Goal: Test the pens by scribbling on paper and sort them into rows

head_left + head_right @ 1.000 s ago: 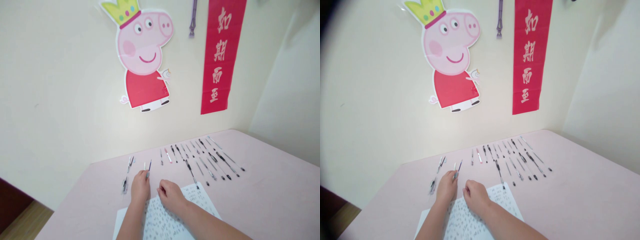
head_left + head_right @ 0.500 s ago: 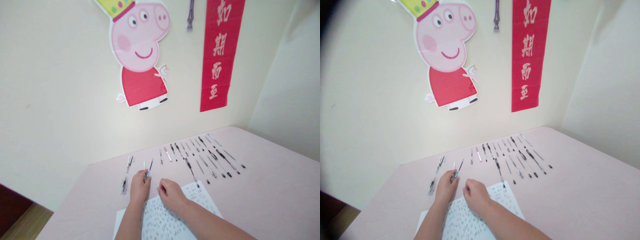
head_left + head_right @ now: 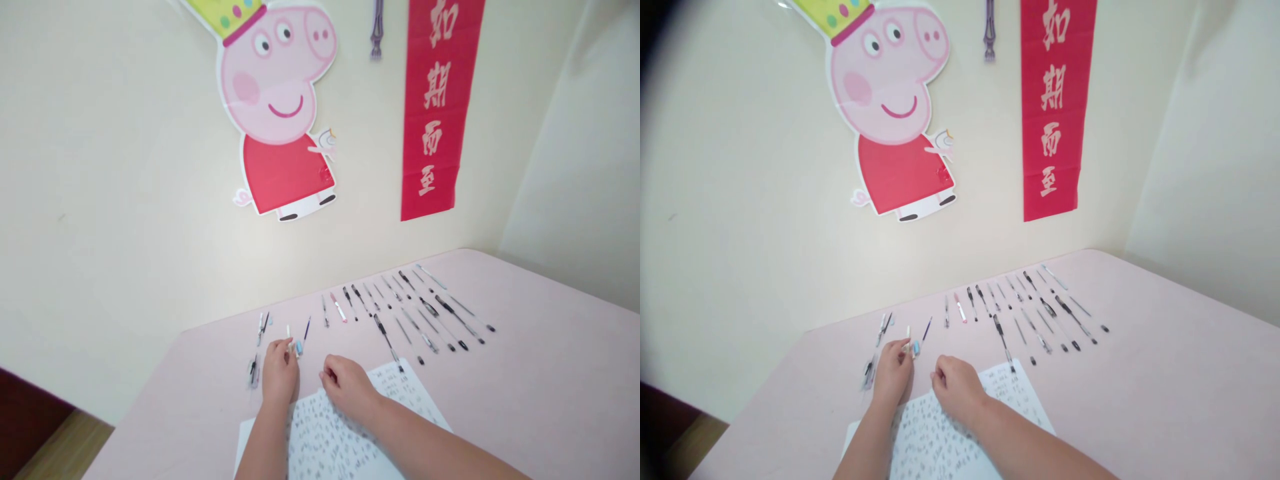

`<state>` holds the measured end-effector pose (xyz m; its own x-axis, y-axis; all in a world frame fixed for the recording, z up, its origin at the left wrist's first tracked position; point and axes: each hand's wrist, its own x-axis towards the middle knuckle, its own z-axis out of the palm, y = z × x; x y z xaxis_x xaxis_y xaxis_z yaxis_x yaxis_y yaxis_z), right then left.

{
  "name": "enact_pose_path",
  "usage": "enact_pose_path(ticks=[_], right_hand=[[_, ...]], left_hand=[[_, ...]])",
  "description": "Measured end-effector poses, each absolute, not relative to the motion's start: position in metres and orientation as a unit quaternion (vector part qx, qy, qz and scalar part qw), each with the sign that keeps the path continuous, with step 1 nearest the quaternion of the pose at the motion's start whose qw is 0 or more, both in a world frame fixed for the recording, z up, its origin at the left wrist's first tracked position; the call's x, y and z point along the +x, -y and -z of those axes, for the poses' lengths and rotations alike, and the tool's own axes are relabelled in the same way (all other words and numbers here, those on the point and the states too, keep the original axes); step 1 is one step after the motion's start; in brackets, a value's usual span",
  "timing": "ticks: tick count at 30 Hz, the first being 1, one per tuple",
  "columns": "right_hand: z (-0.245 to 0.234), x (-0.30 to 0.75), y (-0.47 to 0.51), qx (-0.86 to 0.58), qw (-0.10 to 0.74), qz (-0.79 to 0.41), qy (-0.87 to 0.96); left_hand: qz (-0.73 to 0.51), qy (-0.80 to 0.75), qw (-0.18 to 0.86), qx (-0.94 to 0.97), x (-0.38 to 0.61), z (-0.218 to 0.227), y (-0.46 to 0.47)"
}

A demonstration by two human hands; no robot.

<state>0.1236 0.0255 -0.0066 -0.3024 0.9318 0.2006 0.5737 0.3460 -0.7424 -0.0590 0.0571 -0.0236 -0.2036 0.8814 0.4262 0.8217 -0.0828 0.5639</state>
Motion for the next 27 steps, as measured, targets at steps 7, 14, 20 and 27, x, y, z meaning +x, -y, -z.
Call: enact_pose_path(ticks=[7, 14, 20, 27], right_hand=[[0.007, 0.123, -0.027, -0.500, 0.317, -0.283, 0.755], [0.007, 0.123, -0.025, -0.502, 0.317, -0.287, 0.752], [0.005, 0.124, -0.025, -0.502, 0.317, -0.289, 0.751], [0.005, 0.124, -0.026, -0.500, 0.316, -0.292, 0.751]], left_hand=[[-0.296, -0.725, -0.009, 0.623, -0.057, 0.015, -0.052], [-0.103, -0.778, -0.077, 0.615, -0.049, 0.003, -0.044], [-0.085, -0.797, -0.113, 0.588, -0.043, 0.002, -0.043], [-0.226, -0.757, -0.112, 0.603, -0.036, -0.003, -0.044]])
